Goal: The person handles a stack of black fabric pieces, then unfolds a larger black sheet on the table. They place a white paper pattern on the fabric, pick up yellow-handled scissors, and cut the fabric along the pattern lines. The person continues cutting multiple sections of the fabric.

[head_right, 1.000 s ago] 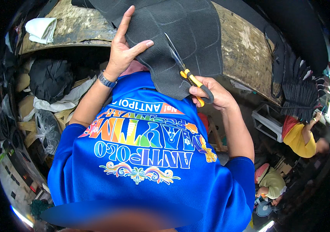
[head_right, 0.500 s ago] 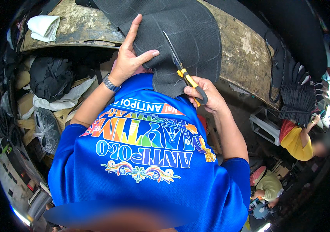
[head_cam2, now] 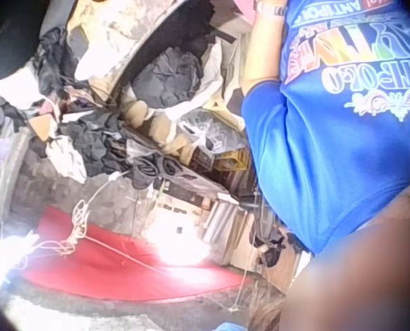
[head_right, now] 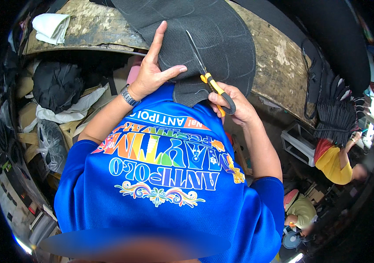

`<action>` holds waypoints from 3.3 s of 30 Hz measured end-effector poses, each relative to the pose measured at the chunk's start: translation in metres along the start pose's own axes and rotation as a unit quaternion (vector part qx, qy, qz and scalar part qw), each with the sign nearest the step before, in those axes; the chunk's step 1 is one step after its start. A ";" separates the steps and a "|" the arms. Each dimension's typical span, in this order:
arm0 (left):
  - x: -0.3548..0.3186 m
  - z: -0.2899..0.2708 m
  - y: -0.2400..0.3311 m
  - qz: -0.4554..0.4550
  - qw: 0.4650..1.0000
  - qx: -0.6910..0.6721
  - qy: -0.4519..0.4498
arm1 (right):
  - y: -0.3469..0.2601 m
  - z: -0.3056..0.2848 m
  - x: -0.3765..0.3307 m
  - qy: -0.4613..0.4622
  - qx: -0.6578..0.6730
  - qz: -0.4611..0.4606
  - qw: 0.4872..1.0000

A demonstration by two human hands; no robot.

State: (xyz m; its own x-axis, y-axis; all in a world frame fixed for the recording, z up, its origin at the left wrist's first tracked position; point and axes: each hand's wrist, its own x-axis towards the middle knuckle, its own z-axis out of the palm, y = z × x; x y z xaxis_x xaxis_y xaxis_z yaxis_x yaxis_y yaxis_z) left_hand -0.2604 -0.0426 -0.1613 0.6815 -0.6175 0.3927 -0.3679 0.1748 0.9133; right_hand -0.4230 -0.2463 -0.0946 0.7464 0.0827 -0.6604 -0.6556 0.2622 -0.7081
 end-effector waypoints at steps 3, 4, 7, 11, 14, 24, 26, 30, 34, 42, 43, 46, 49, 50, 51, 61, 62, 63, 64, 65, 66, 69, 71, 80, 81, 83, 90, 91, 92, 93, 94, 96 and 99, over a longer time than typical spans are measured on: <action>0.000 0.000 0.003 -0.016 0.999 -0.031 -0.016 | 0.000 0.002 -0.002 0.002 0.024 0.006 1.000; 0.000 -0.001 0.004 -0.020 0.999 -0.026 -0.009 | 0.001 0.002 -0.002 0.006 0.028 0.006 1.000; 0.008 -0.004 0.009 -0.025 0.998 -0.031 0.057 | 0.002 0.003 -0.003 0.022 0.020 0.001 1.000; 0.022 -0.013 0.005 -0.128 0.963 -0.204 0.119 | 0.001 0.000 -0.004 0.006 0.019 0.018 1.000; 0.022 -0.017 -0.001 -0.057 0.992 -0.063 0.093 | -0.002 -0.002 -0.001 -0.016 -0.004 0.044 0.999; 0.011 -0.018 -0.009 0.023 0.997 0.003 0.076 | -0.008 0.005 0.007 -0.029 -0.041 -0.008 0.999; 0.011 -0.020 -0.010 0.010 0.997 -0.008 0.075 | -0.008 0.006 0.007 -0.014 -0.046 0.009 0.999; 0.008 -0.018 -0.012 0.007 0.998 -0.005 0.068 | -0.010 0.008 0.005 -0.015 -0.055 0.023 0.998; 0.004 -0.011 -0.010 -0.015 0.997 -0.050 0.061 | -0.016 0.008 0.011 -0.025 -0.031 0.027 0.999; -0.001 -0.011 -0.010 -0.035 0.996 -0.048 0.068 | -0.017 0.012 0.028 -0.038 0.012 0.018 0.999; 0.000 -0.012 -0.008 -0.031 0.997 -0.035 0.068 | -0.017 0.013 0.027 -0.031 0.022 0.021 0.999; 0.006 -0.014 -0.003 -0.046 0.995 -0.025 0.084 | -0.015 0.015 0.026 -0.023 0.031 0.022 0.999; 0.022 -0.029 0.000 -0.082 0.971 -0.174 0.144 | -0.017 0.014 0.025 -0.018 0.014 0.025 0.999; 0.029 -0.036 -0.002 -0.109 0.974 -0.156 0.125 | -0.018 0.014 0.025 -0.015 0.010 0.025 1.000; 0.035 -0.044 -0.003 -0.145 0.973 -0.141 0.115 | -0.018 0.014 0.025 -0.017 0.008 0.029 0.999; 0.015 -0.029 -0.017 -0.118 0.984 -0.097 0.090 | -0.018 0.013 0.035 -0.071 0.009 0.010 0.997; 0.013 -0.028 -0.017 -0.108 0.986 -0.086 0.097 | -0.017 0.014 0.036 -0.068 0.007 0.008 0.998; 0.012 -0.028 -0.017 -0.089 0.988 -0.074 0.101 | -0.016 0.015 0.037 -0.063 0.005 0.006 0.998; 0.012 -0.029 -0.017 -0.099 0.986 -0.080 0.104 | -0.016 0.016 0.037 -0.061 0.013 0.006 0.998; 0.012 -0.030 -0.017 -0.099 0.986 -0.086 0.103 | -0.015 0.017 0.037 -0.057 0.022 0.005 0.998; 0.013 -0.031 -0.016 -0.097 0.986 -0.093 0.101 | -0.015 0.018 0.037 -0.049 0.028 0.004 0.998; 0.013 -0.031 -0.016 -0.086 0.988 -0.091 0.096 | -0.016 0.019 0.037 -0.041 0.038 0.008 0.998; 0.013 -0.030 -0.017 -0.094 0.986 -0.100 0.093 | -0.017 0.019 0.036 -0.027 0.035 0.019 0.999; 0.006 -0.018 -0.017 -0.093 0.987 -0.096 0.085 | -0.022 0.014 0.042 -0.048 0.007 0.040 0.998; 0.005 -0.016 -0.016 -0.098 0.988 -0.088 0.083 | -0.025 0.012 0.045 -0.052 0.003 0.041 0.998; 0.002 -0.014 -0.013 -0.111 0.981 -0.139 0.080 | -0.028 0.008 0.052 -0.070 -0.020 0.037 0.997; 0.001 -0.016 -0.012 -0.105 0.980 -0.133 0.106 | -0.026 0.012 0.057 -0.035 0.016 0.025 0.999; 0.002 -0.016 -0.012 -0.101 0.982 -0.115 0.110 | -0.026 0.012 0.056 -0.044 0.023 0.022 0.999; 0.003 -0.018 -0.012 -0.109 0.980 -0.122 0.114 | -0.026 0.012 0.056 -0.049 0.028 0.022 0.998; 0.006 -0.021 -0.012 -0.124 0.978 -0.123 0.112 | -0.026 0.012 0.055 -0.051 0.032 0.021 0.998; 0.008 -0.024 -0.011 -0.147 0.976 -0.120 0.110 | -0.026 0.012 0.054 -0.049 0.032 0.019 0.998; 0.019 -0.036 -0.013 -0.114 0.978 -0.086 0.152 | -0.025 0.012 0.054 -0.045 0.031 0.014 0.998; 0.037 -0.052 -0.020 -0.108 0.984 -0.038 0.137 | -0.023 0.012 0.054 -0.051 0.037 0.017 0.998</action>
State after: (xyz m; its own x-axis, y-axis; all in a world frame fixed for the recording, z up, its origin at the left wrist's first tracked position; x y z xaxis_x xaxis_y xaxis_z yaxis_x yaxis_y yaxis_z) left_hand -0.1947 -0.0290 -0.1588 0.8873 -0.4186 0.1937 -0.1550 0.1250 0.9800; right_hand -0.3661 -0.2362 -0.1114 0.7347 0.1897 -0.6513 -0.6726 0.3284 -0.6631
